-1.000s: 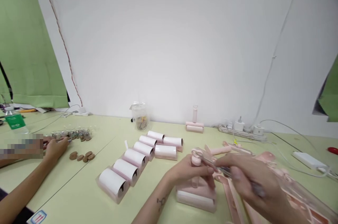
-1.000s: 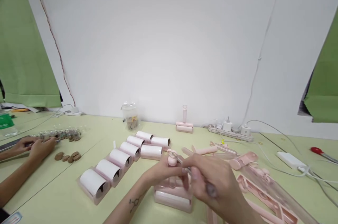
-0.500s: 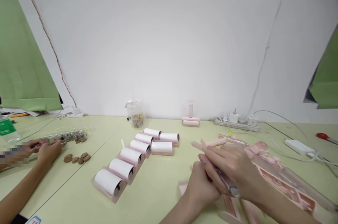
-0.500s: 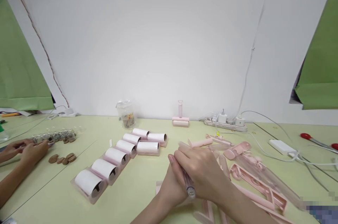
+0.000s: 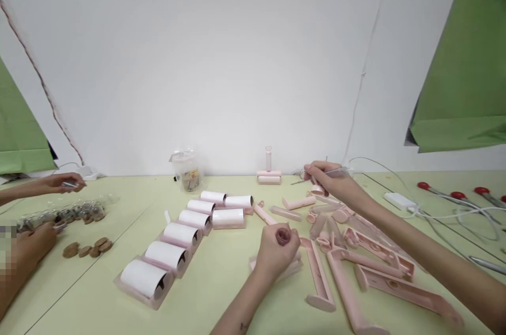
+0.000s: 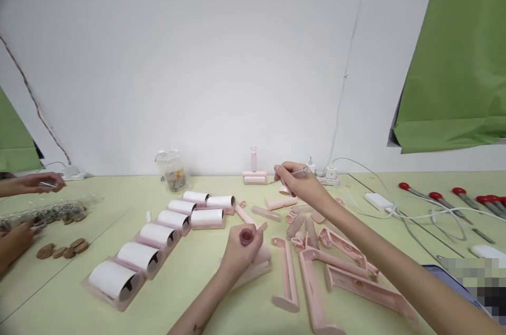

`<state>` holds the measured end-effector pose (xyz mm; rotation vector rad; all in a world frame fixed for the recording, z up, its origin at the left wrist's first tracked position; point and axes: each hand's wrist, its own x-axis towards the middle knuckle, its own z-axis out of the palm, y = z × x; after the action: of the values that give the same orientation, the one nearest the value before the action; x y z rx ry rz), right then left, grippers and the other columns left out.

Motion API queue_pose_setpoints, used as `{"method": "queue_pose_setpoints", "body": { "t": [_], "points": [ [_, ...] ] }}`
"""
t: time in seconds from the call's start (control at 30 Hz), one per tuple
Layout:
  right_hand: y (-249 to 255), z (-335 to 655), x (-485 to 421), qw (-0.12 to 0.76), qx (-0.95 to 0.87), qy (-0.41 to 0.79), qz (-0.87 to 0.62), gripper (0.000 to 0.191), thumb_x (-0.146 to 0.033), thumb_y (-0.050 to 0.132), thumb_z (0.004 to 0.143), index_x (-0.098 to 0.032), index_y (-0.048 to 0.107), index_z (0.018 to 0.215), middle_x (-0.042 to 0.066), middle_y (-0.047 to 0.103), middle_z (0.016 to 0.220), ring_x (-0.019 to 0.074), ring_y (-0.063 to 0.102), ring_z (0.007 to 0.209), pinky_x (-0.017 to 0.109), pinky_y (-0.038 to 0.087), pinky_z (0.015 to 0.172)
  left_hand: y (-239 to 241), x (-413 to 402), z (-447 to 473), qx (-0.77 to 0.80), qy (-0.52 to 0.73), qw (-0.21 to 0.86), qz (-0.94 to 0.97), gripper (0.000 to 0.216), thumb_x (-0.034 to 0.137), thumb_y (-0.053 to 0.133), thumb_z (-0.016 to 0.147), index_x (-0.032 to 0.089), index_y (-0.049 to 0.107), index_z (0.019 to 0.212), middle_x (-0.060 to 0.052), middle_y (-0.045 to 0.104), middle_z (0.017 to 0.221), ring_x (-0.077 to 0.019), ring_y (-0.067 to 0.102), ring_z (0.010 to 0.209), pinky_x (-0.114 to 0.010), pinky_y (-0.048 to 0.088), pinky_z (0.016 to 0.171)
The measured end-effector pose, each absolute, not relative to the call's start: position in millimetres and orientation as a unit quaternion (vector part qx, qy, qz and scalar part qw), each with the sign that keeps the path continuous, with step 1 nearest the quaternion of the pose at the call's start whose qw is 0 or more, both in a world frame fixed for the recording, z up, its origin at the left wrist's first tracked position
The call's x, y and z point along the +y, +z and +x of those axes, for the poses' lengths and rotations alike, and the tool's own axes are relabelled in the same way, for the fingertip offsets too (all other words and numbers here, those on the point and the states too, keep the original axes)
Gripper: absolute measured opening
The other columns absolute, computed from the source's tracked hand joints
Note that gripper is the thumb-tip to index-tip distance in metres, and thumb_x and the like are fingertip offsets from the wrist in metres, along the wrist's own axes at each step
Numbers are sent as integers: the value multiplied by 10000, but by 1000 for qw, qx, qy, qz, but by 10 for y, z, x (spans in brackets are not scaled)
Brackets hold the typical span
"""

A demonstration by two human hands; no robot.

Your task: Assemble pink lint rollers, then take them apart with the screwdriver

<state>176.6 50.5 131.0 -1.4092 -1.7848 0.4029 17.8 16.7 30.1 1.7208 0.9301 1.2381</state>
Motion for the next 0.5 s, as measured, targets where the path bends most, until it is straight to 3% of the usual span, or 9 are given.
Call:
{"method": "queue_pose_setpoints", "body": {
  "t": [0.13, 0.23, 0.37, 0.5],
  "points": [
    [942, 1976, 754, 293, -721, 154, -608, 452, -590, 408, 759, -193, 529, 581, -37, 415, 375, 154, 456, 378, 256, 359, 435, 349, 265, 67, 354, 447, 459, 681, 365, 385, 477, 741, 212, 277, 489, 82, 271, 404, -64, 280, 358, -209, 252, 407],
    [790, 2087, 795, 246, -712, 116, -647, 476, -642, 412, 721, -199, 570, 648, 5, 489, 406, 236, 520, 468, 325, 379, 506, 361, 286, -45, 333, 442, 470, 687, 252, 350, 580, 681, 195, 382, 660, 47, 439, 567, -97, 444, 508, -218, 373, 537],
    [884, 2157, 757, 251, -704, 85, -659, 577, -648, 262, 778, -185, 603, 824, 85, 601, 636, 296, 566, 646, 388, 404, 595, 395, 319, -201, 347, 440, 407, 722, 379, 280, 641, 630, 209, 343, 853, 1, 419, 835, -141, 457, 802, -274, 374, 775],
    [1016, 1951, 585, 291, -742, 111, -593, 539, -576, 199, 843, -212, 573, 977, 63, 611, 882, 228, 568, 799, 309, 438, 667, 377, 328, -396, 339, 387, 375, 771, 489, 257, 657, 614, 215, 315, 961, -44, 389, 998, -182, 419, 976, -327, 332, 889]
  ]
}}
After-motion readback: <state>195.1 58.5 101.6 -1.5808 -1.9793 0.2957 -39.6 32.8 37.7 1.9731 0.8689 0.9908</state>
